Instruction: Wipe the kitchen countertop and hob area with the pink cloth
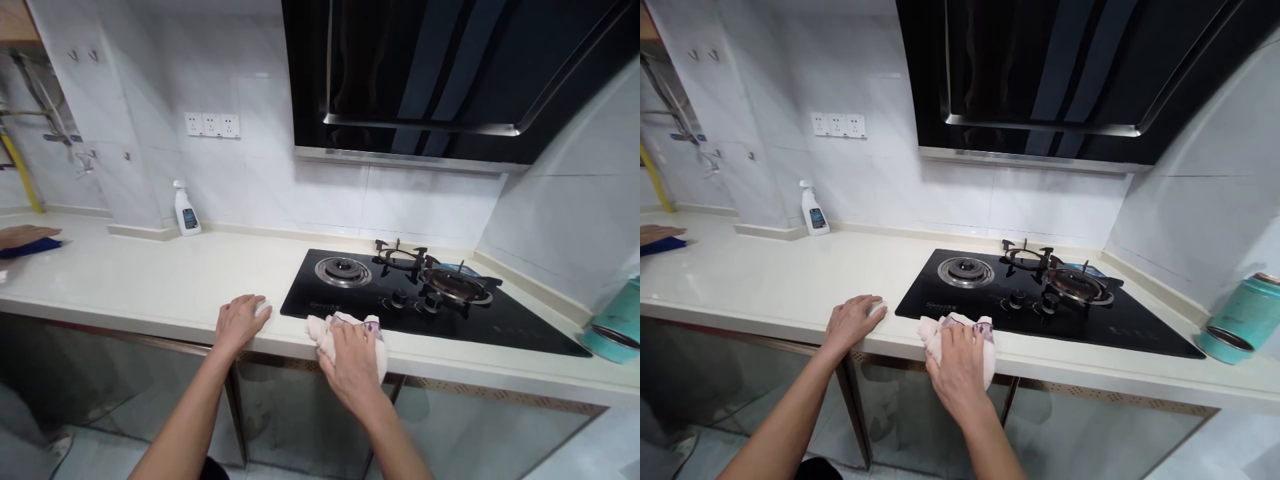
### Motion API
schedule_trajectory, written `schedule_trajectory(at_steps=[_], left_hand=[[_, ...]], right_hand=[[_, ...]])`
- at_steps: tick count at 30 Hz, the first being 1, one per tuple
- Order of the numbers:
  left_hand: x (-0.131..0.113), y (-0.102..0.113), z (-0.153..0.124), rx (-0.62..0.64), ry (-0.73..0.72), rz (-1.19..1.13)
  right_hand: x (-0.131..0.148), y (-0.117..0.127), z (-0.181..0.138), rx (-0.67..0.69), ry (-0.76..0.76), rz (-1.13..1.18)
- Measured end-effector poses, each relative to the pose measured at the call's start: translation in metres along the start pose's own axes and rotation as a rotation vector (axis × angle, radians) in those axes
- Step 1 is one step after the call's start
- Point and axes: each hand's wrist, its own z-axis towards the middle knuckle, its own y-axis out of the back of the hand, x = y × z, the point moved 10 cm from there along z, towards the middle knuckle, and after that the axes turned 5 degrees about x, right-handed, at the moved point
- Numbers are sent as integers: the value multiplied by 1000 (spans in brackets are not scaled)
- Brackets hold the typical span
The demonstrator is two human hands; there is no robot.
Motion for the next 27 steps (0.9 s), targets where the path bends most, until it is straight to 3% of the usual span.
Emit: schedule_trajectory(at_steps=[4,9,13,21,24,27], left_hand=[[1,0,-3,-24,-10,-14],[1,1,-6,-43,-13,-36],[1,0,-6,-32,2,-61],[-1,1,-7,-38,10,-64],[-1,2,-8,-45,8,-61],[-2,2,-7,-38,17,-53]], right_hand=[[10,-5,0,10,54,51],[-11,0,-14,22,98,89],[-53,8,-31,23,39,54],[-186,29,-87,5,-256,-76],[-203,38,-95,-30,-320,-130],[-199,44,-91,-56,-389,-197]])
